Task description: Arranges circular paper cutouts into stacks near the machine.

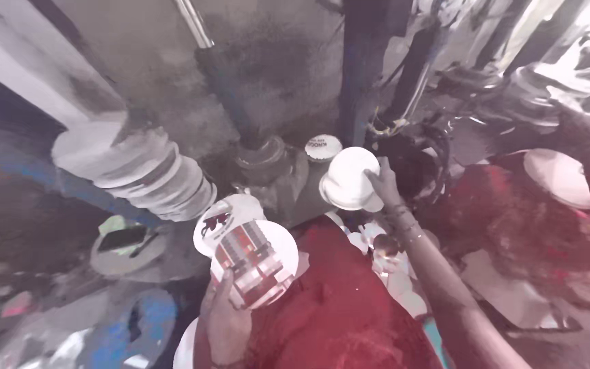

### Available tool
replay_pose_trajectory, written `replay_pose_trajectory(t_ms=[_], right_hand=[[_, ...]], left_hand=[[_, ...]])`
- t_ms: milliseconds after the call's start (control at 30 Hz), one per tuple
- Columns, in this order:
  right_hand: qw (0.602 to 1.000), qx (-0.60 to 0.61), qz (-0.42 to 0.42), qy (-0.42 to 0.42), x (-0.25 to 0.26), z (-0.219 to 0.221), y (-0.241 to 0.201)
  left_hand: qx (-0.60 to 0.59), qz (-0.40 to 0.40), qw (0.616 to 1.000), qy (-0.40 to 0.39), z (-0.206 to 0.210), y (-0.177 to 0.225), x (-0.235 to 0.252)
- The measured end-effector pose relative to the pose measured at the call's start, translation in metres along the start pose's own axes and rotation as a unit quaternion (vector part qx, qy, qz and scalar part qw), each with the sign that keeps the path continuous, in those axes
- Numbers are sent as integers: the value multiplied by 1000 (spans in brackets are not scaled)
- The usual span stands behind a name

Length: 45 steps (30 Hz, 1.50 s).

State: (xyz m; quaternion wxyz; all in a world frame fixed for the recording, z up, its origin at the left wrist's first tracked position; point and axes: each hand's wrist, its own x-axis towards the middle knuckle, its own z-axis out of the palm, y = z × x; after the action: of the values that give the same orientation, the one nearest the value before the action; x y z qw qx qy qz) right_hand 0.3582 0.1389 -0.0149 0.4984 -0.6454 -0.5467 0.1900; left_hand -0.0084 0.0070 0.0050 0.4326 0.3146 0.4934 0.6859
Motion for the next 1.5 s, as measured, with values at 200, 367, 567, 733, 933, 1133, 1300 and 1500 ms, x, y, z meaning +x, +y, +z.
replay_pose_trajectory(t_ms=[200, 367, 567, 733, 933, 1133, 1300, 1500], right_hand=[[984, -157, 30, -73, -10, 4, -8], [976, -216, 25, 14, 5, 8, 22], [979, 199, 47, 13, -8, 14, -4], [943, 305, -134, -17, -29, 12, -27], [943, 214, -248, 59, -36, 9, -33], [927, 301, -222, 8, -48, 13, -36], [920, 250, -265, -144, -88, 35, -56], [951, 74, -261, -149, -75, 49, -53]], left_hand=[[-23, -9, 1000, -8, 3, -1, 2], [-22, -10, 1000, 5, 3, 0, 0], [30, -35, 998, -39, -1, -11, 2], [18, -51, 995, -84, 1, -19, -1], [4, -58, 997, -57, 7, -9, -1], [56, 11, 994, -95, -3, -16, 3], [93, 34, 981, -165, 0, -20, -3], [102, -2, 990, -97, 15, -14, -15]])
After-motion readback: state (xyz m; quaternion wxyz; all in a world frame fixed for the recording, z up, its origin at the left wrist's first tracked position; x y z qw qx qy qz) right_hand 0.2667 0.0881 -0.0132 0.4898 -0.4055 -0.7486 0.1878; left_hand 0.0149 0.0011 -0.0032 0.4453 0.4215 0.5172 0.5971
